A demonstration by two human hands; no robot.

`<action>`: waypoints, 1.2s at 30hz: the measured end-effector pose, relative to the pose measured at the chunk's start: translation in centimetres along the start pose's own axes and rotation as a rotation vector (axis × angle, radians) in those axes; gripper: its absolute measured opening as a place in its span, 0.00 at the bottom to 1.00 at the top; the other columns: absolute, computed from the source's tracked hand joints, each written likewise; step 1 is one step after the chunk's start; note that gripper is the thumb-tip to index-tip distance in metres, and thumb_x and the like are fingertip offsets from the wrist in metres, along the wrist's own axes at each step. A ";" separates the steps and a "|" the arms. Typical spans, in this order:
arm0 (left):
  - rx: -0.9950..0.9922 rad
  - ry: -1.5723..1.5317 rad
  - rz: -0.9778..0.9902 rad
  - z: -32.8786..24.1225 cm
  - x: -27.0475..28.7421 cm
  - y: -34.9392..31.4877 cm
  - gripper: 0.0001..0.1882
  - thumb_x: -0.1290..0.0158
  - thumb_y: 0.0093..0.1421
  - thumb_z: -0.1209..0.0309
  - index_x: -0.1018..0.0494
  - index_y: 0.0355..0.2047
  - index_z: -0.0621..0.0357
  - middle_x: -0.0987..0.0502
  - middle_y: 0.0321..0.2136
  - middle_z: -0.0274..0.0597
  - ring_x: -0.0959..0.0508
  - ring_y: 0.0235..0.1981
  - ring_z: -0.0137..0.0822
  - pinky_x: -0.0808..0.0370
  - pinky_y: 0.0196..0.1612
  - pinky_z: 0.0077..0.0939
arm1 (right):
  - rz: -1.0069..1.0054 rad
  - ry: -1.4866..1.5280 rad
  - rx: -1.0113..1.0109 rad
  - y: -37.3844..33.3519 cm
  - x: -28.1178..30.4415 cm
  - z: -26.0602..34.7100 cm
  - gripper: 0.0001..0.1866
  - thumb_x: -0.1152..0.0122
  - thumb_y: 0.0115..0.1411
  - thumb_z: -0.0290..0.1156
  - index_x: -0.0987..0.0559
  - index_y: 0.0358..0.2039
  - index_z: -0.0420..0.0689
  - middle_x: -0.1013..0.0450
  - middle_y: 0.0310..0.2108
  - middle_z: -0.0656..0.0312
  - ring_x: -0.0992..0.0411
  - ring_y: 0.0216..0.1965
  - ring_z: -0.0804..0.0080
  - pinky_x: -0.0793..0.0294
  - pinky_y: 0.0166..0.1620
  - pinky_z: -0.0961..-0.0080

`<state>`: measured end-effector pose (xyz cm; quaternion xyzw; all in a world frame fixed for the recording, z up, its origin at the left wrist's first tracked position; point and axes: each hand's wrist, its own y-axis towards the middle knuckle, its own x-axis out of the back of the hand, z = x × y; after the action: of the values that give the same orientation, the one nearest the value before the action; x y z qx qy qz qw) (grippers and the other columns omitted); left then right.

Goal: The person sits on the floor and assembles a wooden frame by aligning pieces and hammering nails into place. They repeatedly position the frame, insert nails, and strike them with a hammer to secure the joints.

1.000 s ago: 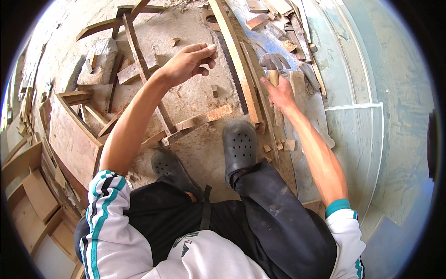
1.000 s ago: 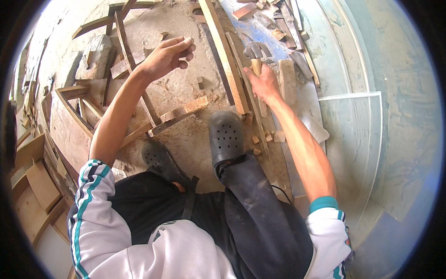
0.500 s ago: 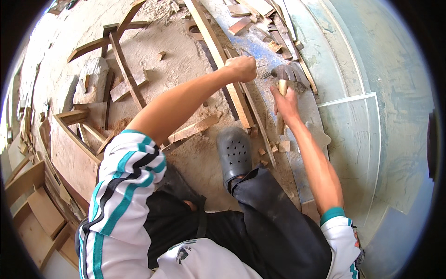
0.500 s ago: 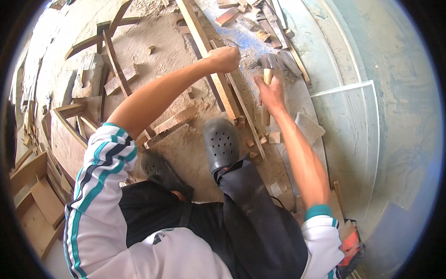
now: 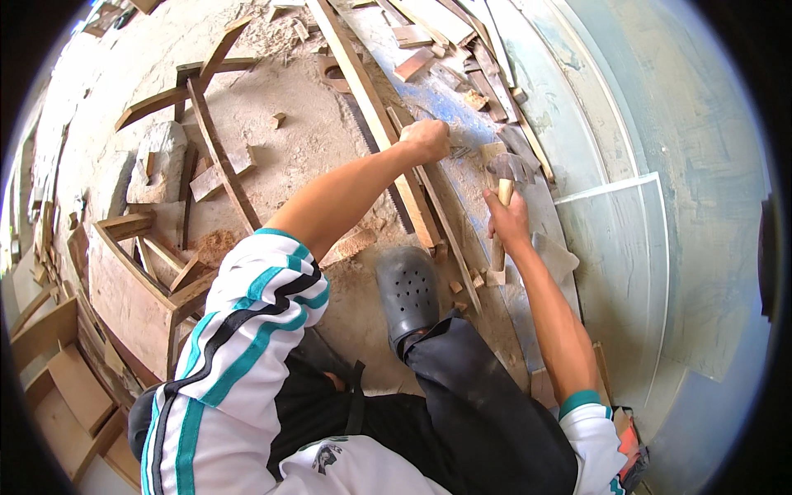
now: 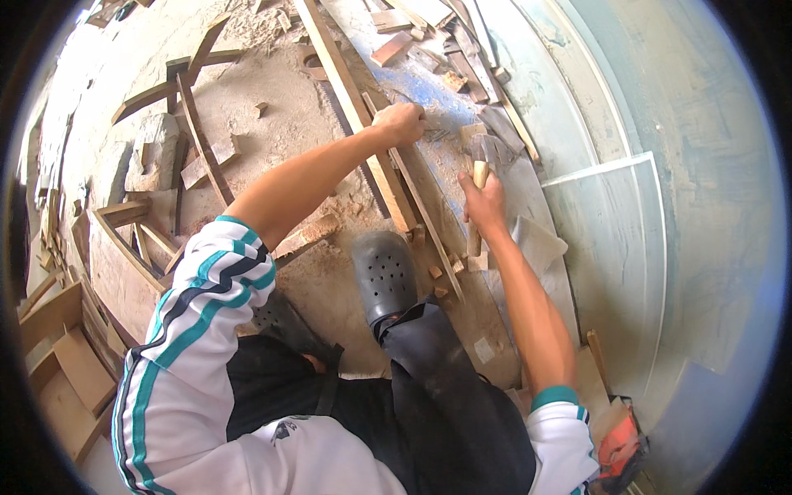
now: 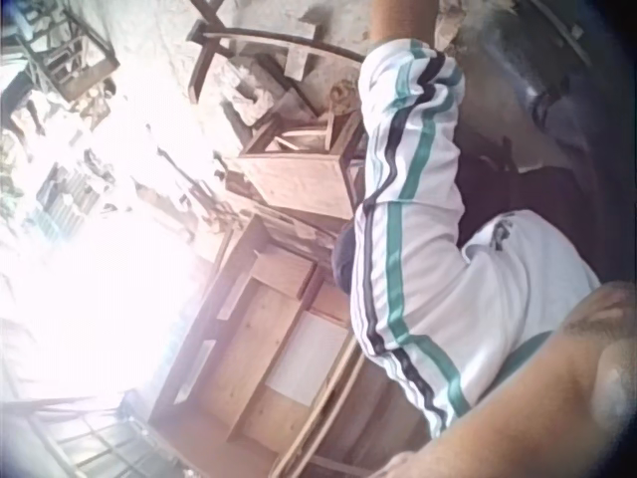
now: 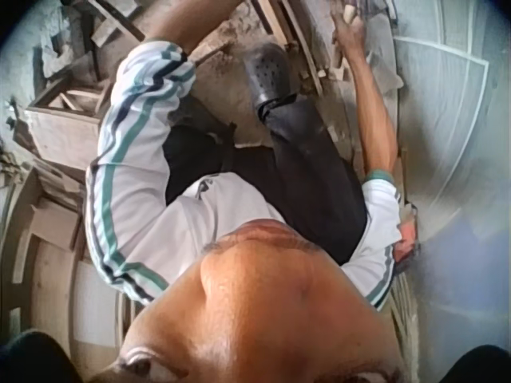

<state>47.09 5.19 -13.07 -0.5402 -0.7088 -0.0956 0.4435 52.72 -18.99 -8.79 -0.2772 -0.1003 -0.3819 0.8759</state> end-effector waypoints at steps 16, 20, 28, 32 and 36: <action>0.063 -0.191 -0.608 11.1 10.6 -5.2 0.25 0.53 0.69 0.52 0.27 0.27 0.64 0.24 0.24 0.61 0.23 0.30 0.63 0.29 0.35 0.52 | 0.148 -0.184 0.108 7.5 -10.8 8.0 0.15 0.37 0.63 0.39 0.26 0.35 0.39 0.32 0.17 0.66 0.33 0.11 0.75 0.33 0.14 0.73; 0.307 -0.159 -0.714 16.8 12.3 -6.5 0.21 0.47 0.65 0.51 0.20 0.34 0.59 0.18 0.30 0.52 0.18 0.33 0.53 0.24 0.39 0.42 | 0.188 -0.297 0.088 10.1 -13.6 11.7 0.19 0.37 0.62 0.41 0.26 0.35 0.35 0.26 0.19 0.56 0.27 0.13 0.67 0.27 0.17 0.68; 0.495 -0.062 -0.868 26.9 17.0 -2.0 0.13 0.43 0.60 0.61 0.18 0.43 0.50 0.17 0.41 0.47 0.18 0.44 0.47 0.24 0.49 0.39 | 0.276 -0.462 -0.023 14.1 -13.2 13.0 0.21 0.39 0.64 0.41 0.29 0.41 0.32 0.25 0.22 0.53 0.27 0.15 0.67 0.26 0.16 0.69; 0.511 -0.082 -0.876 28.5 18.1 1.7 0.14 0.42 0.60 0.60 0.18 0.44 0.47 0.17 0.41 0.45 0.18 0.45 0.46 0.24 0.50 0.37 | 0.364 -0.499 -0.068 15.6 -11.8 13.6 0.20 0.40 0.65 0.40 0.29 0.41 0.32 0.26 0.22 0.54 0.28 0.14 0.67 0.27 0.16 0.68; 0.561 -0.076 -0.842 30.0 18.3 3.2 0.12 0.42 0.60 0.61 0.18 0.40 0.49 0.18 0.41 0.46 0.21 0.48 0.47 0.25 0.52 0.39 | 0.397 -0.593 -0.067 16.2 -11.8 14.2 0.20 0.40 0.65 0.40 0.29 0.40 0.32 0.26 0.21 0.53 0.28 0.14 0.66 0.27 0.16 0.66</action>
<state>33.65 37.35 -18.46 -0.0708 -0.8792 -0.0523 0.4683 56.79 5.23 -8.23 -0.4186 -0.2817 -0.1104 0.8563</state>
